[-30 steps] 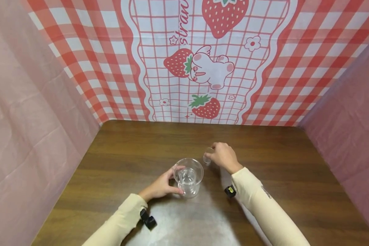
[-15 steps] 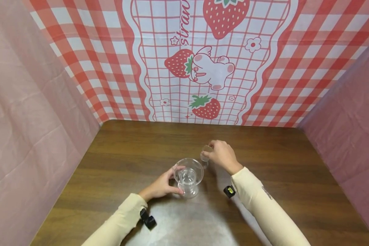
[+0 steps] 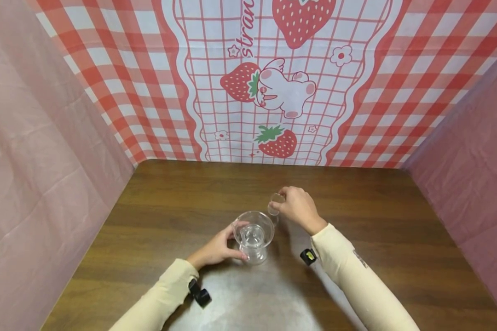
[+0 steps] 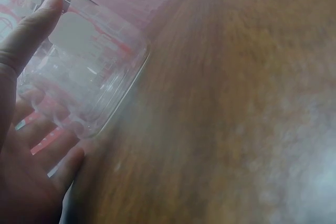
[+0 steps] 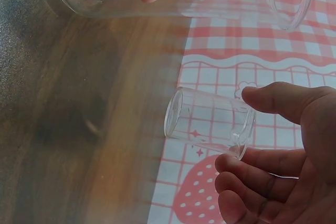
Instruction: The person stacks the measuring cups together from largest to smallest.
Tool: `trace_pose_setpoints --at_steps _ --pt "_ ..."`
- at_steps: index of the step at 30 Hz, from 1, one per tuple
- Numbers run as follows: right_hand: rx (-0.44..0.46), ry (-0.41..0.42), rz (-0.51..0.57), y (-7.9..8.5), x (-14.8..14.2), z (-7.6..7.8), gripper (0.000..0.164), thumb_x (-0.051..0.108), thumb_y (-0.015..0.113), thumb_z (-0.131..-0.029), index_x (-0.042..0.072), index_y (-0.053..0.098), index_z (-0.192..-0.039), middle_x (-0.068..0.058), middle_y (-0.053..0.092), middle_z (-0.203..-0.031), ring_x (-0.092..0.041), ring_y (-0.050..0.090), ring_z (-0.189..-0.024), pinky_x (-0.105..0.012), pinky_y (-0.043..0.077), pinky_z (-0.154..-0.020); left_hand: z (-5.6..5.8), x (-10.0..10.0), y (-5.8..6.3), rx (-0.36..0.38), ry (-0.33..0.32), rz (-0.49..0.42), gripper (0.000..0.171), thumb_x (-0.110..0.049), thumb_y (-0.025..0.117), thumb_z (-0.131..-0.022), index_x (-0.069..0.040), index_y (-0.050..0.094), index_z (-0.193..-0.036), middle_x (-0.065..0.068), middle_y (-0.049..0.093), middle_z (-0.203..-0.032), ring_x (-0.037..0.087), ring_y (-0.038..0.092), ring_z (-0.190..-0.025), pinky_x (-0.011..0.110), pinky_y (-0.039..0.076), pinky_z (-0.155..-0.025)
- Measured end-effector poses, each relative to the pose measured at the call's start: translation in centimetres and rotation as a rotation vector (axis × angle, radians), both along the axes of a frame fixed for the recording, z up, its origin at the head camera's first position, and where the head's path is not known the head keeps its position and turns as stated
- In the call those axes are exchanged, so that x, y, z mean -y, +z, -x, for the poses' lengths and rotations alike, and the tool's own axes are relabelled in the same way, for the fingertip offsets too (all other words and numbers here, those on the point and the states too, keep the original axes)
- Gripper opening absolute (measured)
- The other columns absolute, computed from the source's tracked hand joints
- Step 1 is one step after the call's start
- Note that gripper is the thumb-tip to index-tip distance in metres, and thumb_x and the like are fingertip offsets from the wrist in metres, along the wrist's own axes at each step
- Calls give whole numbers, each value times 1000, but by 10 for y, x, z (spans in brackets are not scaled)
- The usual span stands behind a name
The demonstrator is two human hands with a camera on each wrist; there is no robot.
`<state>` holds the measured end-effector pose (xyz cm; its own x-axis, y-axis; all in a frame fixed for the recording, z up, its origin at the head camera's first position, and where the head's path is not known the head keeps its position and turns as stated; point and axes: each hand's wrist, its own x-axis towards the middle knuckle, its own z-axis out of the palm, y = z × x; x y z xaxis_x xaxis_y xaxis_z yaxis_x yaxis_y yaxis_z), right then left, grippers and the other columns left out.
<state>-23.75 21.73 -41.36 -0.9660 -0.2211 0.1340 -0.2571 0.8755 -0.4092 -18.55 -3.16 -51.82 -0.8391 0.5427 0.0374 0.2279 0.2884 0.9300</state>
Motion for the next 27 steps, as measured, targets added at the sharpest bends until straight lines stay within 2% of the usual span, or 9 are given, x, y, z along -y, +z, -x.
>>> trace_pose_setpoints --at_steps 7,12,18,27 --pt "18 4 5 -5 -1 -1 43 34 77 -80 -2 71 -104 -10 69 -81 -20 61 -71 -37 51 -62 1 0 -4 -4 -6 -1 90 -21 86 -71 -19 39 -147 10 53 -141 29 55 -121 48 42 -107" --pt "28 7 8 -10 -2 -2 44 34 77 -80 -2 71 -104 -10 69 -81 -21 62 -72 -37 51 -62 3 0 -4 -10 -7 -14 88 -19 86 -72 -16 40 -147 10 52 -142 29 55 -122 46 42 -108" --pt "54 10 -1 -28 -3 -4 43 35 75 -80 -1 71 -102 -11 69 -82 -23 63 -73 -38 52 -63 3 -1 -6 -9 -3 -10 88 -17 87 -71 -14 41 -146 9 50 -145 28 55 -121 42 42 -108" --pt "54 21 17 -48 -6 1 36 32 75 -80 0 73 -96 -7 65 -73 -20 58 -66 -35 47 -59 7 -1 -7 7 -3 -18 88 -18 87 -71 -17 41 -146 9 52 -141 29 54 -120 50 39 -109"
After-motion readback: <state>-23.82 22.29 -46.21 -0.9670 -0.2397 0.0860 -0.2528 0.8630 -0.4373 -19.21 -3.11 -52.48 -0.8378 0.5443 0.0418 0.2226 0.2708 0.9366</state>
